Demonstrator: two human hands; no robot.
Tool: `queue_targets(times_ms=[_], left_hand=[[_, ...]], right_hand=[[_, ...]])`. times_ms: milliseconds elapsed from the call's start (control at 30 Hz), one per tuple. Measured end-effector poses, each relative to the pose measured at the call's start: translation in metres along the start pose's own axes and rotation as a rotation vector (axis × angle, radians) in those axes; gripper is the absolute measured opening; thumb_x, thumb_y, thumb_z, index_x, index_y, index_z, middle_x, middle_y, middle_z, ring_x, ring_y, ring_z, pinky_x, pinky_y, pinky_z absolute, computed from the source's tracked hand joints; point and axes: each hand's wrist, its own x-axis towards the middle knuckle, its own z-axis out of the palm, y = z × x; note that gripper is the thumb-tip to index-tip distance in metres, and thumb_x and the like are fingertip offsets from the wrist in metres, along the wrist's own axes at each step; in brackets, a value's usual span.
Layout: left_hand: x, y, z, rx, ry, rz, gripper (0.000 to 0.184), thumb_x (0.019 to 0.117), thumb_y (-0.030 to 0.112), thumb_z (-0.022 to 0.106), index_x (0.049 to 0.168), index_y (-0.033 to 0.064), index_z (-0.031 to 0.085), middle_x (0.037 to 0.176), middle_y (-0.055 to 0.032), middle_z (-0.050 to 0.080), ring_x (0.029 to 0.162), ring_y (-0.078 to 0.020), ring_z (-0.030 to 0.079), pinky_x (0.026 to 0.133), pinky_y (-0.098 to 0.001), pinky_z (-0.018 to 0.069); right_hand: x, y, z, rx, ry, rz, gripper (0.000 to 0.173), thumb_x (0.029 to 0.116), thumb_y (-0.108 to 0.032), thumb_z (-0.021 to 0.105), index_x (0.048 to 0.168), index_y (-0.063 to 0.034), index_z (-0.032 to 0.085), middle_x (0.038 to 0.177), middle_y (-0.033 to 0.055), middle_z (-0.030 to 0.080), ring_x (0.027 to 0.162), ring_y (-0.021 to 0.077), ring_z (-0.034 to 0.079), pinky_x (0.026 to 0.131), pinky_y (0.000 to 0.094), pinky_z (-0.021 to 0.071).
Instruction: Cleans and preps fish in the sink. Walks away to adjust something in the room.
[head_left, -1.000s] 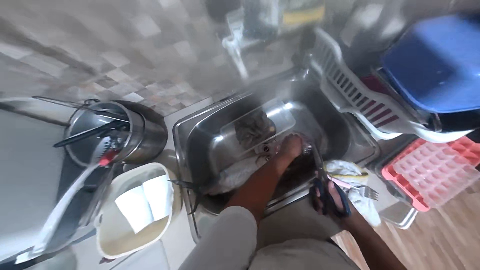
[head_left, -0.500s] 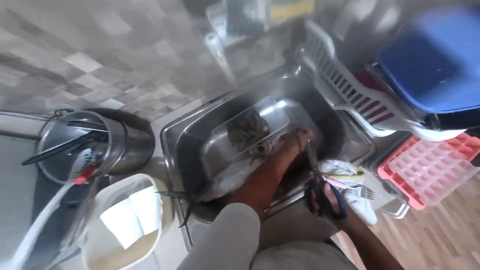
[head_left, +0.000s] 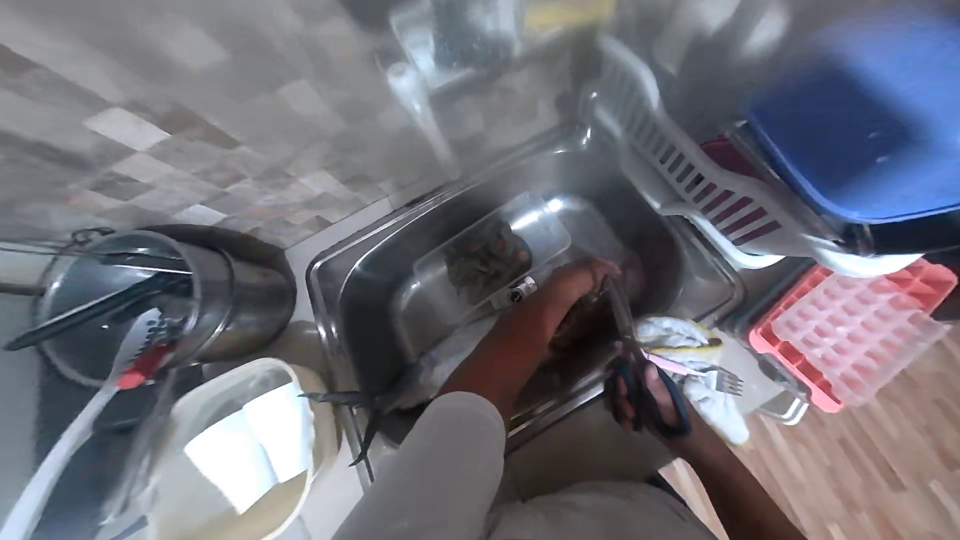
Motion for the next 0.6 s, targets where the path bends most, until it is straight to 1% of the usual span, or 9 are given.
queue_targets(times_ms=[33, 100, 167, 200, 300, 333, 433, 500, 600], left_hand=[[-0.016, 0.006, -0.006, 0.032, -0.007, -0.023, 0.046, 0.0958, 0.004, 0.064, 0.141, 0.0122, 0.060, 0.136, -0.0189, 0.062, 0.127, -0.0380, 0.059, 0.105, -0.0604, 0.0459], [-0.039, 0.013, -0.013, 0.116, -0.024, -0.057, 0.034, 0.0953, 0.007, 0.066, 0.128, -0.0025, 0.063, 0.125, -0.0270, 0.064, 0.119, -0.0445, 0.061, 0.098, -0.0649, 0.0471], [-0.047, 0.005, -0.013, 0.163, -0.023, 0.005, 0.024, 0.0954, 0.009, 0.065, 0.114, -0.0068, 0.068, 0.118, -0.0276, 0.066, 0.114, -0.0440, 0.062, 0.096, -0.0631, 0.0475], [-0.051, 0.000, -0.013, 0.143, -0.010, 0.042, 0.023, 0.0960, 0.008, 0.065, 0.114, -0.0069, 0.068, 0.117, -0.0274, 0.066, 0.114, -0.0431, 0.062, 0.098, -0.0609, 0.0470], [-0.080, -0.012, -0.017, -0.058, 0.139, 0.070, 0.029, 0.0996, 0.007, 0.063, 0.124, -0.0076, 0.062, 0.120, -0.0272, 0.065, 0.110, -0.0383, 0.065, 0.098, -0.0525, 0.0511], [-0.094, -0.016, -0.019, -0.138, 0.198, 0.045, 0.029, 0.1011, 0.009, 0.062, 0.126, -0.0052, 0.060, 0.120, -0.0259, 0.064, 0.106, -0.0363, 0.066, 0.094, -0.0515, 0.0533], [-0.135, -0.024, -0.024, -0.409, 0.363, 0.033, 0.033, 0.1027, 0.012, 0.061, 0.133, -0.0021, 0.056, 0.121, -0.0216, 0.065, 0.106, -0.0281, 0.065, 0.095, -0.0450, 0.0531], [-0.158, -0.031, -0.023, -0.609, 0.453, 0.041, 0.035, 0.1022, 0.012, 0.061, 0.134, -0.0004, 0.055, 0.119, -0.0160, 0.066, 0.101, -0.0193, 0.065, 0.092, -0.0381, 0.0541], [-0.181, -0.038, -0.019, -0.853, 0.558, 0.072, 0.031, 0.1023, 0.008, 0.059, 0.132, 0.0020, 0.056, 0.109, -0.0082, 0.066, 0.088, -0.0112, 0.063, 0.082, -0.0308, 0.0546]], right_hand=[[0.000, 0.000, 0.000, 0.000, -0.004, -0.001, 0.076, 0.0818, -0.079, 0.062, 0.111, -0.0096, 0.056, 0.071, -0.0005, 0.062, 0.054, 0.0129, 0.062, 0.050, 0.0290, 0.0563], [0.000, -0.002, 0.001, -0.009, -0.006, 0.003, 0.077, 0.0825, -0.079, 0.061, 0.114, -0.0093, 0.055, 0.072, -0.0009, 0.062, 0.054, 0.0125, 0.062, 0.051, 0.0284, 0.0566], [-0.001, -0.004, 0.002, -0.030, -0.005, 0.013, 0.078, 0.0816, -0.080, 0.061, 0.113, -0.0097, 0.054, 0.072, -0.0018, 0.062, 0.055, 0.0120, 0.062, 0.052, 0.0280, 0.0567], [-0.001, -0.005, 0.003, -0.035, -0.009, 0.015, 0.076, 0.0814, -0.081, 0.060, 0.108, -0.0105, 0.056, 0.071, -0.0020, 0.061, 0.055, 0.0117, 0.061, 0.052, 0.0279, 0.0563], [-0.001, -0.007, 0.004, -0.082, -0.014, 0.019, 0.073, 0.0818, -0.083, 0.057, 0.100, -0.0121, 0.057, 0.069, -0.0025, 0.060, 0.055, 0.0111, 0.061, 0.052, 0.0269, 0.0557], [-0.001, -0.006, 0.004, -0.099, -0.016, 0.017, 0.072, 0.0831, -0.083, 0.056, 0.098, -0.0124, 0.058, 0.069, -0.0026, 0.060, 0.055, 0.0111, 0.061, 0.053, 0.0266, 0.0555], [-0.003, -0.005, 0.007, -0.187, -0.006, 0.001, 0.068, 0.0880, -0.081, 0.052, 0.094, -0.0136, 0.059, 0.069, -0.0041, 0.061, 0.056, 0.0100, 0.061, 0.054, 0.0261, 0.0558], [-0.004, -0.007, 0.009, -0.272, -0.010, -0.007, 0.067, 0.0902, -0.080, 0.049, 0.094, -0.0138, 0.060, 0.070, -0.0051, 0.062, 0.059, 0.0094, 0.062, 0.056, 0.0265, 0.0562], [-0.006, -0.019, 0.014, -0.495, -0.010, -0.024, 0.065, 0.0945, -0.073, 0.047, 0.101, -0.0100, 0.061, 0.076, -0.0057, 0.062, 0.064, 0.0072, 0.062, 0.061, 0.0260, 0.0567]])
